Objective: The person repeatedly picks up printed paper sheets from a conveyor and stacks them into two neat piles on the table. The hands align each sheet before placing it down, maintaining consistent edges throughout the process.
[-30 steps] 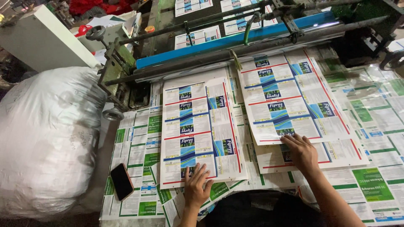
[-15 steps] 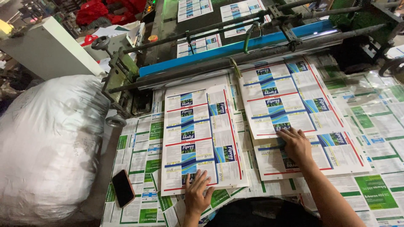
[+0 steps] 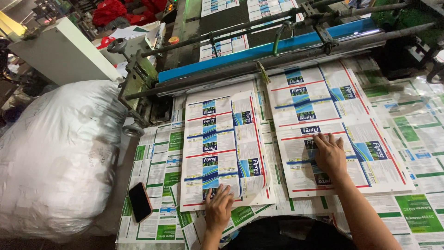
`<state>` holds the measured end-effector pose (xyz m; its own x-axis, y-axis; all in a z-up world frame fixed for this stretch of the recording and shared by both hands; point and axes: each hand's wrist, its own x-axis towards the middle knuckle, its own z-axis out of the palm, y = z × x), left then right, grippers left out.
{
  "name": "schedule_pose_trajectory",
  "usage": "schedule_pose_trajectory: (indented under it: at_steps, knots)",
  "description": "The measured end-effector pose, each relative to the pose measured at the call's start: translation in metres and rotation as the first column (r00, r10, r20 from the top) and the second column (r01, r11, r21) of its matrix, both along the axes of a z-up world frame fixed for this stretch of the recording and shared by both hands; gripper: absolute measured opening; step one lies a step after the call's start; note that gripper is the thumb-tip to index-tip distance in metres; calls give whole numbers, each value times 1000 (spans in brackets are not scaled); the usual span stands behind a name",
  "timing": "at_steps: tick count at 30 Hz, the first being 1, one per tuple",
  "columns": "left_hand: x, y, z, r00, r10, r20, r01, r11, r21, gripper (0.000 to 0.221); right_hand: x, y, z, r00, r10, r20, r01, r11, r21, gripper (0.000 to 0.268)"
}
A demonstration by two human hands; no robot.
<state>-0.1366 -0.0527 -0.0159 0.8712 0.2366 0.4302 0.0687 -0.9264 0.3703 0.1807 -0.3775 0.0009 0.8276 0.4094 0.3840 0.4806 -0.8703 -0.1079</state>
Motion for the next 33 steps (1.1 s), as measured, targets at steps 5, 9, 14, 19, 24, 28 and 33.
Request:
schedule_pose_trajectory:
  at_steps: [5, 9, 14, 19, 24, 28, 33]
  knots:
    - [19, 16, 15, 981, 68, -180, -68, 998, 5, 21, -3, 0, 4, 1000, 11, 15, -12, 998, 63, 47]
    - [32, 14, 86, 983, 48, -179, -38, 998, 59, 13, -4, -2, 5, 997, 36, 68, -46, 988, 149, 40]
    - [20, 0, 151, 998, 29, 60, -41, 974, 221, 6, -10, -3, 16, 992, 77, 104, -96, 976, 194, 33]
    - [0, -8, 93, 986, 46, 161, -81, 972, 221, 20, -13, -2, 21, 988, 101, 113, -124, 967, 221, 31]
    - [-1, 5, 5, 994, -66, 87, 52, 986, 159, 33, -12, 0, 16, 982, 16, 190, -34, 995, 92, 29]
    - [18, 18, -7, 990, -54, 131, 31, 984, 176, 21, -14, -2, 13, 980, 8, 201, -22, 998, 66, 28]
    - [49, 42, -23, 981, -69, 182, 31, 979, 204, 20, -16, -1, 18, 988, 23, 153, -43, 991, 128, 28]
